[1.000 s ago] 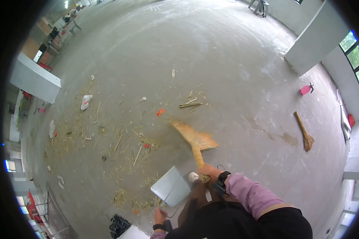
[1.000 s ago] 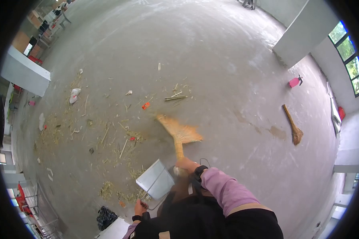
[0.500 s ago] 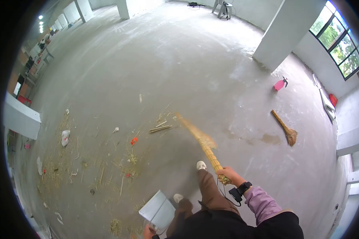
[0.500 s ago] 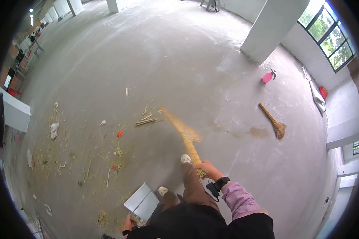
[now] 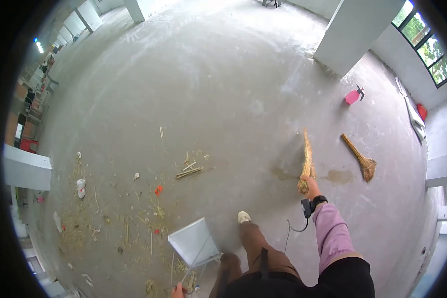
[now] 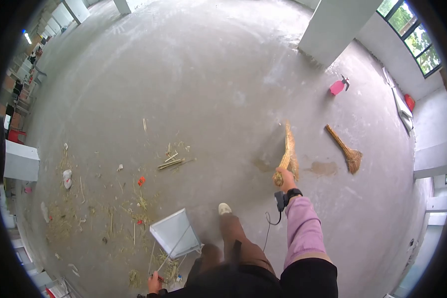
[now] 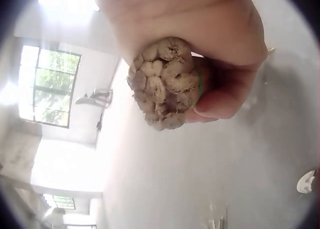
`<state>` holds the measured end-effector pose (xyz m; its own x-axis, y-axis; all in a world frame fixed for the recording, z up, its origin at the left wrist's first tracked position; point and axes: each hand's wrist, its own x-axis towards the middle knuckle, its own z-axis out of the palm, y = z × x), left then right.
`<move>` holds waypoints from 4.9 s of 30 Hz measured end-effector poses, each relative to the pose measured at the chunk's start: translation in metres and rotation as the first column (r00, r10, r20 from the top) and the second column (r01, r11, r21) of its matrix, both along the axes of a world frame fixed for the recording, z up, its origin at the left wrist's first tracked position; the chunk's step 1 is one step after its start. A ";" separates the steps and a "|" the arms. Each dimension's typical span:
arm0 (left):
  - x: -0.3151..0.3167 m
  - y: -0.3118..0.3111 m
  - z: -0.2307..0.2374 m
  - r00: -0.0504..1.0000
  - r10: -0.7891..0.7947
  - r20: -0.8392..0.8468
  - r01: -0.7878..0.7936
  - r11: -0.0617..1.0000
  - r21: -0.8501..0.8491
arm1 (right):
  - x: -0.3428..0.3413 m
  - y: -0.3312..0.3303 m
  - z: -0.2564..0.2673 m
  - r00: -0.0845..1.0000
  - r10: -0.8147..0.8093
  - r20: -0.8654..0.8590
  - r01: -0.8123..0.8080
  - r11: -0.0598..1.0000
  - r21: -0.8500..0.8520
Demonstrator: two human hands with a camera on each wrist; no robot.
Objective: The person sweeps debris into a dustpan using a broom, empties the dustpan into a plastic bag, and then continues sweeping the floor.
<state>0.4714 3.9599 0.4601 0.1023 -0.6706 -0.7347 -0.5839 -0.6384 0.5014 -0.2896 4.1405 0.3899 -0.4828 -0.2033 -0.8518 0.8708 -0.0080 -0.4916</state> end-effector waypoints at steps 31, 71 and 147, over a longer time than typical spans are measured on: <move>0.045 0.122 -0.022 0.900 0.434 -0.034 -0.435 0.900 -0.034 | 0.428 -0.208 0.042 -0.192 0.980 -0.056 -0.969 -0.180 0.171; -0.140 -0.099 0.001 0.956 0.290 -0.043 -0.292 0.954 -0.062 | -0.171 -0.202 -0.070 0.981 0.143 -0.135 -0.151 0.987 -0.051; -0.061 -0.082 -0.004 0.722 0.691 -0.034 -0.691 0.719 -0.071 | 0.135 -0.635 -0.010 0.441 0.898 0.002 -0.895 0.440 -0.080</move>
<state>0.4100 3.8783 0.4566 0.5556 -0.4664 -0.6883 0.0074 -0.8250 0.5651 -0.1547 3.5051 0.3798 0.0311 -0.5515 -0.8336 0.4270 0.7614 -0.4878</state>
